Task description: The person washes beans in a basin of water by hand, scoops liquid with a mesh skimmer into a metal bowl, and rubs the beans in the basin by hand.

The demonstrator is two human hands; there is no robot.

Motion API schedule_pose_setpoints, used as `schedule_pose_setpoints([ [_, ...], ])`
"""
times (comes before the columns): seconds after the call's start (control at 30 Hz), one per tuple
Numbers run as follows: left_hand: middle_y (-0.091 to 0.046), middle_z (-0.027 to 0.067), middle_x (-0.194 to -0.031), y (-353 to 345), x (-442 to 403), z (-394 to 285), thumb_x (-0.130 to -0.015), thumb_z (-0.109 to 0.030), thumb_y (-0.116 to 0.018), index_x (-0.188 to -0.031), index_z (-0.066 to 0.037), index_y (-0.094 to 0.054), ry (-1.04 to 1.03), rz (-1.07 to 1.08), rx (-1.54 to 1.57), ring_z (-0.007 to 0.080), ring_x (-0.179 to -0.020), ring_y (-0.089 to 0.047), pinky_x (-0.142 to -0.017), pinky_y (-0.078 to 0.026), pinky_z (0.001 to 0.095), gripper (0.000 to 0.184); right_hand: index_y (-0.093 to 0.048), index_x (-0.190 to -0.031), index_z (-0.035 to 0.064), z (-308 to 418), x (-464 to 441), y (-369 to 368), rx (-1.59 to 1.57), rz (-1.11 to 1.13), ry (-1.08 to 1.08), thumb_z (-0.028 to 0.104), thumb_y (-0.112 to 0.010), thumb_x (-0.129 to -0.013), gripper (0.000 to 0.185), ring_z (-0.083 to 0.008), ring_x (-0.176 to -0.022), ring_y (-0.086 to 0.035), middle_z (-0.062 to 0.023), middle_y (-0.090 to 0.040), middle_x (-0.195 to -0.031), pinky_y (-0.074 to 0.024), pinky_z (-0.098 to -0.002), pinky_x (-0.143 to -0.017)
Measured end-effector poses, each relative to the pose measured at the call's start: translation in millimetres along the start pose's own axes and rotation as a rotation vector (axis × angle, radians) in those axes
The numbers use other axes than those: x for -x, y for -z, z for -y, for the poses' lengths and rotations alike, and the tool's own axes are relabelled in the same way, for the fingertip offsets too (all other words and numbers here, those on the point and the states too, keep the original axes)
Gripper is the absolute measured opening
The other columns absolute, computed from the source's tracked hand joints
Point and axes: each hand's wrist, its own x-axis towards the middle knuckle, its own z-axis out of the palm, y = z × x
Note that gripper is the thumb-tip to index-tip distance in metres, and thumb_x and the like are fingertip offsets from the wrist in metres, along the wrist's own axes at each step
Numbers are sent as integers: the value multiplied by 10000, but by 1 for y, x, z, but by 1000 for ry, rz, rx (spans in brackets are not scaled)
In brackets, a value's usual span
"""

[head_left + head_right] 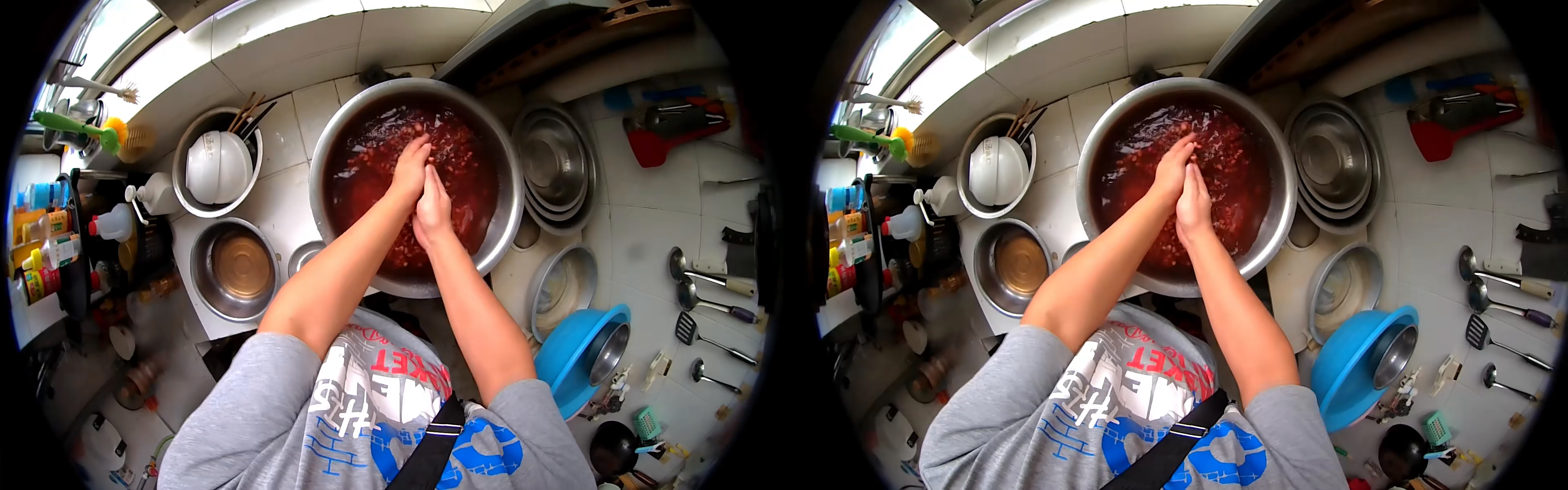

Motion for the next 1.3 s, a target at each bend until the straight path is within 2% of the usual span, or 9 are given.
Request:
schedule_pose_setpoints([
  [0.17,-356,160,-1588,-28,65,-6,-1055,-295,-418,-1501,-13,-414,-88,148,-211,255,-1489,-286,-1228,-172,354,527,-426,-1482,-5,-34,-60,59,-169,86,99,444,-469,-1046,627,-241,-1429,-383,-152,-413,-1549,-298,-347,-1184],
  [0.23,-469,162,-1505,-14,40,6,-1049,-307,-433,-1427,-1,-500,-129,72,-245,252,-1411,-398,-1192,-247,342,491,-393,-1517,43,-9,-28,36,-217,58,-205,366,-440,-1070,554,-199,-1372,-448,-85,-459,-1517,-344,-327,-1144],
  [0.33,-555,142,-1421,0,33,-28,-1043,-314,-433,-1378,-15,-555,140,-109,112,227,-1321,-480,-1110,-348,318,465,-368,-1524,36,-3,19,-2,-86,57,-86,321,-413,-1084,525,-196,-1385,-433,-74,-441,-1531,-339,-319,-1147],
  [0.5,-315,154,-1608,-25,68,-9,-1057,-386,-403,-1522,-45,-387,36,109,-228,250,-1494,-261,-1216,-186,345,577,-423,-1473,8,4,-33,36,-112,-85,-283,409,-423,-1070,569,-222,-1322,-487,-106,-494,-1471,-366,-344,-1118],
  [0.63,-526,207,-1428,6,21,-6,-1046,-385,-444,-1397,-28,-517,-163,89,-323,317,-1361,-463,-1152,-318,370,506,-480,-1446,113,-2,-2,21,-312,205,-248,381,-414,-1080,459,-185,-1173,-560,-48,-563,-1351,-455,-392,-1030],
  [0.73,-501,247,-1371,25,13,-30,-953,-320,-564,-1382,-95,-514,-250,22,-936,434,-1219,-545,-1027,-459,496,487,-462,-1484,131,21,-11,47,202,136,-195,266,-506,-1057,449,-139,-1082,-606,-44,-595,-1315,-545,-365,-830],
  [0.93,-477,214,-1303,47,6,-61,-858,-251,-624,-1347,-119,-530,-176,-229,-1369,441,-1162,-550,-935,-509,550,515,-614,-1336,94,40,-63,101,1103,-5,425,263,-587,-990,386,-329,-1130,-603,-164,-606,-1304,-457,-386,-1023],
  [1.13,-491,257,-1398,44,-28,-25,-902,-392,-597,-1314,-60,-575,-16,-324,-986,465,-1213,-538,-1027,-446,508,530,-529,-1393,31,-3,-109,112,1165,-262,354,355,-509,-1017,497,-347,-1184,-575,-189,-589,-1332,-427,-386,-1053],
  [1.3,-608,204,-1300,32,-47,1,-968,-418,-552,-1321,-24,-570,164,-176,-196,357,-1156,-605,-1023,-452,442,529,-578,-1326,21,-21,-120,92,44,-165,-87,388,-466,-1043,477,-308,-1204,-586,-130,-623,-1318,-441,-451,-1060],
])
